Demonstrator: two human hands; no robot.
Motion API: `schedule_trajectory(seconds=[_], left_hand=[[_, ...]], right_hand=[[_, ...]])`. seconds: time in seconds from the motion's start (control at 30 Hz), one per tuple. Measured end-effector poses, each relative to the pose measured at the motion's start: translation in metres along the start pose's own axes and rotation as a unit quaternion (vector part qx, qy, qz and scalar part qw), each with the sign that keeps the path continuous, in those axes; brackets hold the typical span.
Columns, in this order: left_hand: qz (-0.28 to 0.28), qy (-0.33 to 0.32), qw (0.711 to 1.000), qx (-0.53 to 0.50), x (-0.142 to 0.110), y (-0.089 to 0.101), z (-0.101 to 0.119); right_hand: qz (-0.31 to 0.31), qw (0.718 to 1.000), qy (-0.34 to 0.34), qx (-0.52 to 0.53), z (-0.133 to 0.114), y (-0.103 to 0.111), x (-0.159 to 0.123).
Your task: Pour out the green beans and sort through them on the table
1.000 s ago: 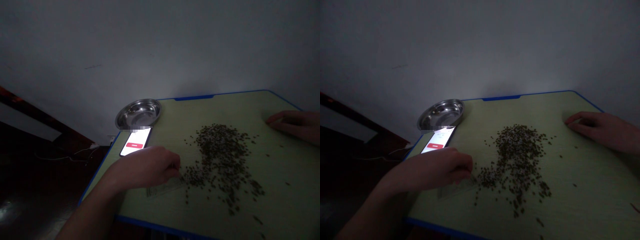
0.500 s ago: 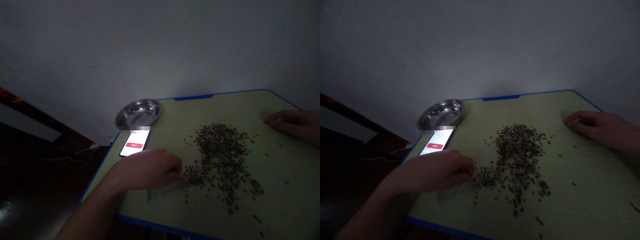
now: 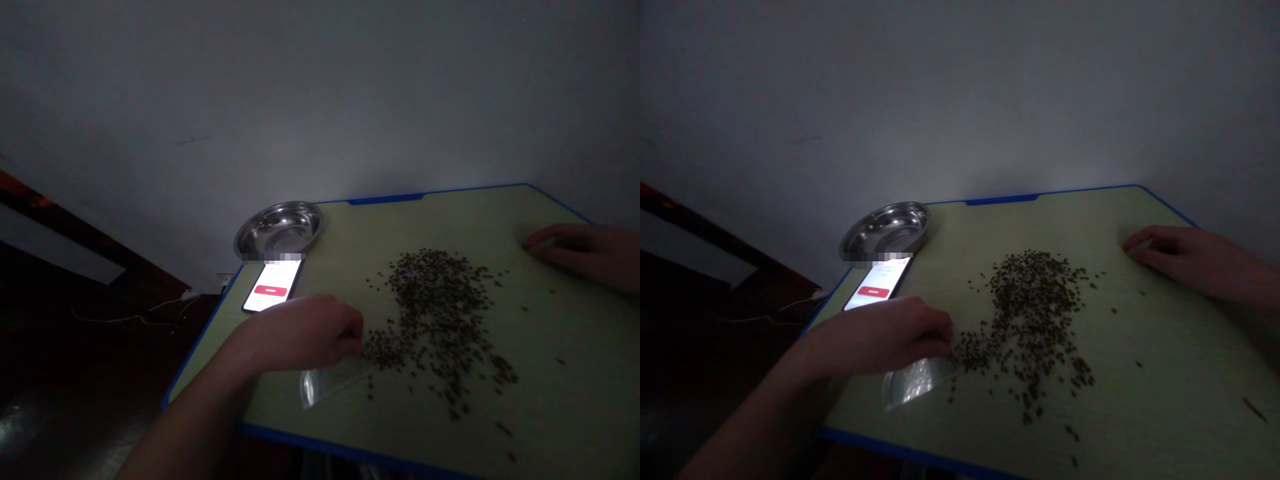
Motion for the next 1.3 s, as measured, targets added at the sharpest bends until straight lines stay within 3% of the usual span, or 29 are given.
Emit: schedule_trajectory(seconds=[0.47, 0.8, 1.3], left_hand=[[-0.022, -0.013, 1.0, 0.018, 0.004, -0.003, 0.021], [0.023, 0.032, 0.998, 0.059, 0.002, -0.001, 0.018], [0.055, 0.023, 0.993, 0.101, 0.011, 0.002, 0.025]], right_hand=[[-0.034, 0.999, -0.022, 0.011, -0.002, -0.001, 0.0], [-0.007, 1.0, -0.006, 0.028, -0.006, -0.002, 0.0], [-0.017, 1.0, -0.005, 0.021, -0.011, -0.001, -0.001]])
Point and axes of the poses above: each hand's wrist, its own x-axis towards the middle knuckle, its own y-axis out of the back of the hand, z = x × y, the point moved 5 cm from there along x, towards the middle knuckle, and after that the axes turned 10 degrees about -z, right-handed, at the moved point
